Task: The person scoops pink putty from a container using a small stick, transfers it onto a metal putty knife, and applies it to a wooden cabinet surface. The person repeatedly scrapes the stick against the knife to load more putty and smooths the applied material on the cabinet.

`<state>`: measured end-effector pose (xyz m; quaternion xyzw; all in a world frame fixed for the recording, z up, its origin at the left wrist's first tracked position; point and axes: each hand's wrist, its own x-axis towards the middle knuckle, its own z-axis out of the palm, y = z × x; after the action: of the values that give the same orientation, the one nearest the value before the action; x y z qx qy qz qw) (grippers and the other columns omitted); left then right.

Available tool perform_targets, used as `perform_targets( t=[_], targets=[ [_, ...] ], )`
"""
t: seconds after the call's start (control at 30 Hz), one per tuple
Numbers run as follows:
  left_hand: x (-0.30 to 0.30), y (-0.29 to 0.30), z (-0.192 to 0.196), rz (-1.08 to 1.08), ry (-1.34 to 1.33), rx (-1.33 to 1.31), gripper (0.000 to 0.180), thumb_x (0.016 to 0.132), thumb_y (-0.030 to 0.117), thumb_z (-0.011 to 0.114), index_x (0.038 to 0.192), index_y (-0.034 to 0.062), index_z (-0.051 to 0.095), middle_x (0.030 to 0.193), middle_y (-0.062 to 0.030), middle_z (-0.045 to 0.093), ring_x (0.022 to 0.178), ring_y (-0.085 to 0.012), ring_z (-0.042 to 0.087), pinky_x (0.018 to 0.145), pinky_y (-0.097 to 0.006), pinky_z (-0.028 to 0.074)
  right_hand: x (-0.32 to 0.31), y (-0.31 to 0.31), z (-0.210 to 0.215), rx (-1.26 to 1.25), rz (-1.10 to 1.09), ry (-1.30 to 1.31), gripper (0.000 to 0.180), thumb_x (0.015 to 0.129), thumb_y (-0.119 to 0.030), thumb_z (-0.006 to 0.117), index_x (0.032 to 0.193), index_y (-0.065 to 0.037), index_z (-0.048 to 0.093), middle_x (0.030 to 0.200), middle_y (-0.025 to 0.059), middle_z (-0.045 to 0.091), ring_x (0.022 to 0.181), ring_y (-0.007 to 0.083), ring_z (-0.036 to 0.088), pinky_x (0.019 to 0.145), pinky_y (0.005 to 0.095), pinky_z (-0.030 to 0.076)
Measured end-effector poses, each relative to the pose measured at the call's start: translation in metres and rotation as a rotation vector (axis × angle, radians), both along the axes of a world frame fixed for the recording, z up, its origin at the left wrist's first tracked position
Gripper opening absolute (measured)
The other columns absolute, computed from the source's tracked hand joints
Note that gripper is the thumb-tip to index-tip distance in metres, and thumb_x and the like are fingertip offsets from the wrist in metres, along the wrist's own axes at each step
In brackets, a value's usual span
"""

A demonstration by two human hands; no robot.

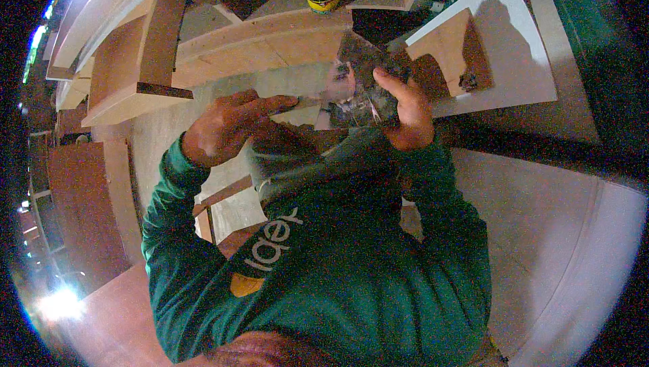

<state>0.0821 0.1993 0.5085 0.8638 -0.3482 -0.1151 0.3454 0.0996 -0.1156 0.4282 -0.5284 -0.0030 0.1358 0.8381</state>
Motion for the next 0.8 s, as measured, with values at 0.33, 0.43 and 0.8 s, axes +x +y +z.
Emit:
perform_targets(
  t=[0.33, 0.43, 0.8],
  targets=[
    [-0.001, -0.001, -0.028, 0.113, -0.246, 0.103, 0.061, 0.086, 0.008, 0.069, 0.141, 0.0332, 0.060, 0.091, -0.0117, 0.059, 0.072, -0.0353, 0.065, 0.063, -0.047, 0.056, 0.004, 0.001, 0.016, 0.339, 0.015, 0.246, 0.030, 0.098, -0.019, 0.063, 0.122, -0.002, 0.067, 0.110, 0.0108, 0.074, 0.094, 0.0243, 0.074, 0.087, 0.0405, 0.061],
    [-0.002, 0.012, -0.019, 0.084, -0.257, 0.197, 0.063, 0.083, 0.012, 0.072, 0.141, 0.0354, 0.060, 0.092, -0.0102, 0.059, 0.072, -0.0341, 0.066, 0.061, -0.046, 0.057, 0.003, -0.001, 0.014, 0.251, 0.031, 0.125, 0.029, 0.099, -0.016, 0.062, 0.122, 0.001, 0.066, 0.114, 0.0118, 0.074, 0.100, 0.0238, 0.073, 0.092, 0.0400, 0.058],
    [0.009, 0.007, 0.025, 0.038, -0.431, 0.368, 0.061, 0.079, 0.016, 0.074, 0.137, 0.0316, 0.063, 0.090, -0.0098, 0.059, 0.071, -0.0315, 0.066, 0.059, -0.046, 0.055, 0.008, -0.006, 0.002, -0.126, 0.061, -0.091, 0.032, 0.096, -0.008, 0.061, 0.127, -0.001, 0.065, 0.117, 0.0128, 0.072, 0.104, 0.0227, 0.070, 0.093, 0.0366, 0.054]
  ],
)
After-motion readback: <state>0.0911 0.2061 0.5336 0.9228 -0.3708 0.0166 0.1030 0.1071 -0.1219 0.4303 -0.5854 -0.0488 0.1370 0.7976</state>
